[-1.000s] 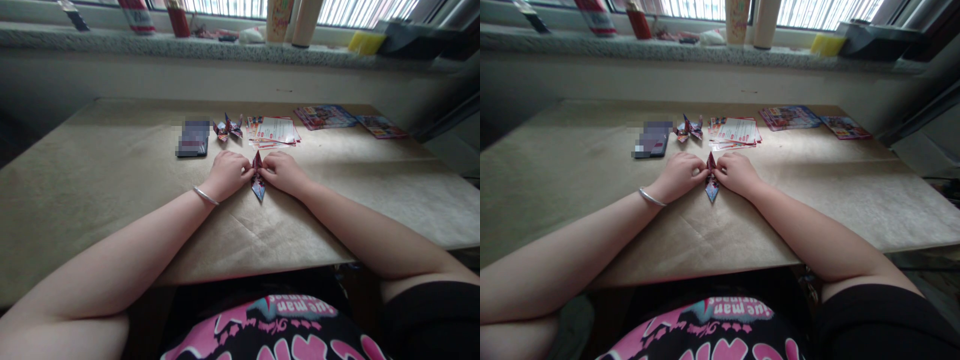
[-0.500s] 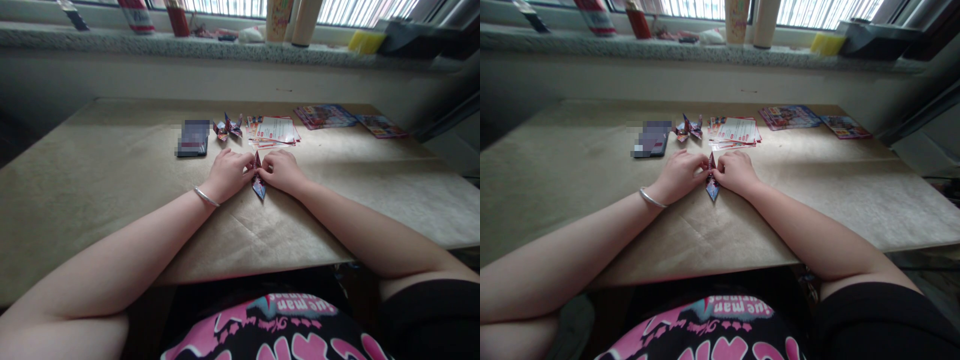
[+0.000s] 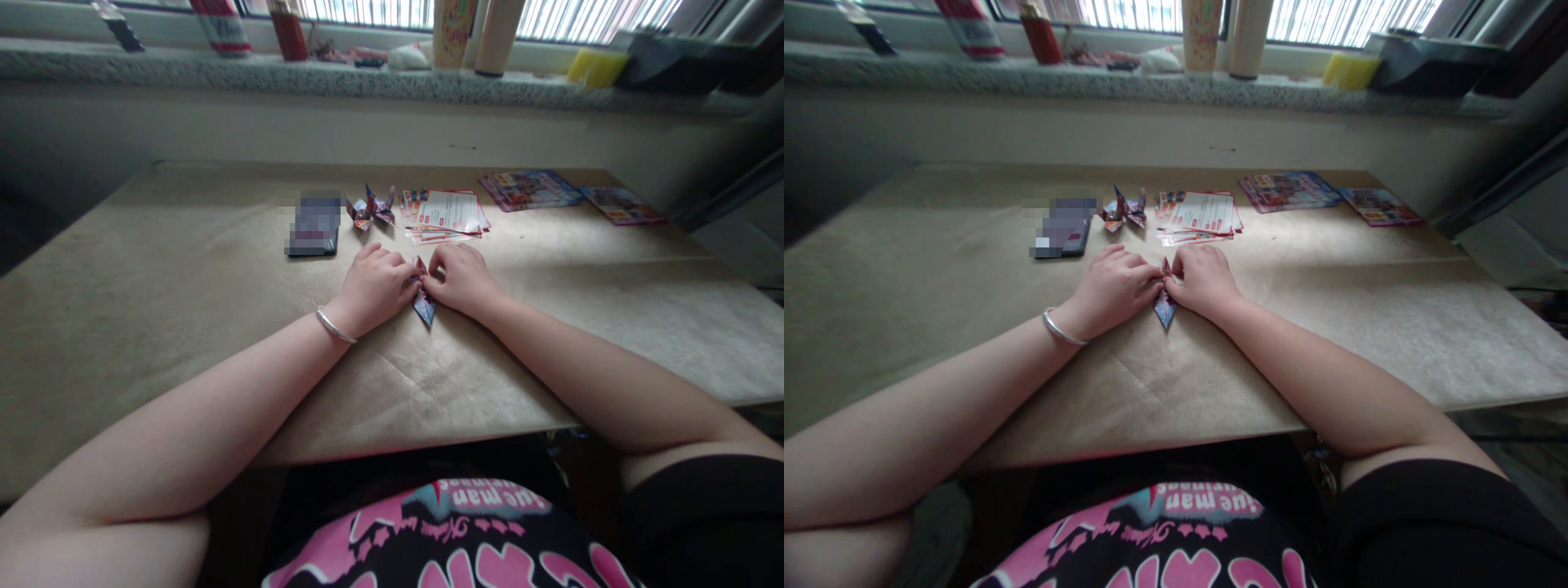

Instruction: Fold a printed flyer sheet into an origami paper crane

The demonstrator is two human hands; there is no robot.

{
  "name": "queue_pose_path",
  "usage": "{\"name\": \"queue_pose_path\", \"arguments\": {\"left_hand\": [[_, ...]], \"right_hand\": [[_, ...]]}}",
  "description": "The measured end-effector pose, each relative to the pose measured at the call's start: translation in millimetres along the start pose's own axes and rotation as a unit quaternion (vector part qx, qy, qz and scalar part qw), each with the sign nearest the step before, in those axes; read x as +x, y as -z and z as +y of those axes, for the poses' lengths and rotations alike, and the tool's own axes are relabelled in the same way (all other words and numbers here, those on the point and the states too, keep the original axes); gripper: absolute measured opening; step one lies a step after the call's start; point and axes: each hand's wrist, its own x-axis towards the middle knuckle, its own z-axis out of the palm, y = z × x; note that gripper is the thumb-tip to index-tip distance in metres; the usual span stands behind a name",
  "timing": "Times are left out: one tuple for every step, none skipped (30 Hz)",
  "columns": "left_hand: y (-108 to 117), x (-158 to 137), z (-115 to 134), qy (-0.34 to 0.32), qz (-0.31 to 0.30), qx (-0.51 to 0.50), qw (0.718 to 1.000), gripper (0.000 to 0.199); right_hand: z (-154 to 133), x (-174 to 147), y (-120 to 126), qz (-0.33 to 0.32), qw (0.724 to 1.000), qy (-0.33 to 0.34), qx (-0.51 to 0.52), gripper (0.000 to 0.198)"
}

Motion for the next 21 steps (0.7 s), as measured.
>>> {"name": "queue_pose_path", "arguments": {"left_hand": [[0.5,0.2,0.0,-0.003,-0.001,0.0,1.0,0.029],[1.2,0.5,0.0,-0.003,-0.004,0.0,1.0,0.03],[2.0,1.0,0.1,-0.001,-0.01,-0.001,1.0,0.032],[2.9,1.5,0.2,0.004,-0.019,-0.002,1.0,0.033],[3.6,2.0,0.4,0.011,-0.03,-0.005,0.999,0.035],[4.2,2.6,0.4,0.019,-0.041,-0.01,0.999,0.036],[4.4,3.0,0.3,0.027,-0.051,-0.019,0.998,0.036],[4.4,3.2,0.1,0.035,-0.057,-0.032,0.997,0.035],[4.0,3.3,-0.2,0.04,-0.058,-0.048,0.996,0.034],[3.4,3.2,-0.7,0.045,-0.056,-0.064,0.995,0.032],[2.7,3.0,-1.3,0.047,-0.053,-0.078,0.994,0.03],[1.9,2.7,-1.8,0.048,-0.05,-0.088,0.994,0.029],[1.2,2.3,-2.3,0.048,-0.049,-0.095,0.993,0.029],[0.7,2.0,-2.8,0.047,-0.051,-0.098,0.993,0.029],[0.4,1.8,-3.0,0.046,-0.053,-0.099,0.993,0.028],[0.3,1.7,-3.1,0.046,-0.054,-0.099,0.993,0.028],[0.4,1.7,-3.1,0.045,-0.055,-0.099,0.993,0.028],[0.7,1.8,-3.0,0.045,-0.055,-0.099,0.993,0.028],[1.1,2.0,-2.9,0.046,-0.055,-0.1,0.992,0.028],[1.5,2.3,-2.8,0.046,-0.054,-0.1,0.992,0.027],[2.0,2.6,-2.8,0.047,-0.054,-0.101,0.992,0.027]], "right_hand": [[-0.3,-0.7,0.8,0.003,1.0,0.009,0.003,0.01],[-0.7,-1.4,1.7,0.001,1.0,0.02,0.004,0.011],[-1.1,-2.0,2.6,-0.003,1.0,0.031,0.004,0.011],[-1.3,-2.5,3.3,-0.008,0.999,0.039,0.002,0.011],[-1.5,-2.9,3.9,-0.012,0.999,0.042,-0.001,0.011],[-1.5,-3.2,4.2,-0.014,0.999,0.04,-0.003,0.012],[-1.3,-3.4,4.4,-0.015,0.999,0.038,-0.004,0.012],[-1.0,-3.5,4.4,-0.016,0.999,0.036,-0.003,0.013],[-0.6,-3.6,4.2,-0.015,0.999,0.035,-0.002,0.013],[-0.2,-3.7,4.1,-0.014,0.999,0.035,-0.001,0.013],[0.3,-3.8,3.9,-0.011,0.999,0.035,-0.001,0.014],[0.7,-4.0,3.9,-0.008,0.999,0.034,-0.002,0.015],[1.0,-4.2,3.9,-0.004,0.999,0.033,-0.004,0.016],[1.1,-4.3,4.1,-0.001,0.999,0.031,-0.006,0.017],[1.0,-4.5,4.4,0.001,1.0,0.03,-0.009,0.018],[0.8,-4.6,4.8,0.001,0.999,0.029,-0.013,0.019],[0.5,-4.6,5.3,-0.001,0.999,0.03,-0.016,0.019],[0.2,-4.6,5.9,-0.004,0.999,0.032,-0.019,0.019],[-0.2,-4.5,6.5,-0.009,0.999,0.033,-0.021,0.019],[-0.5,-4.4,7.1,-0.013,0.999,0.035,-0.022,0.019],[-0.8,-4.3,7.5,-0.016,0.999,0.036,-0.021,0.02]]}}
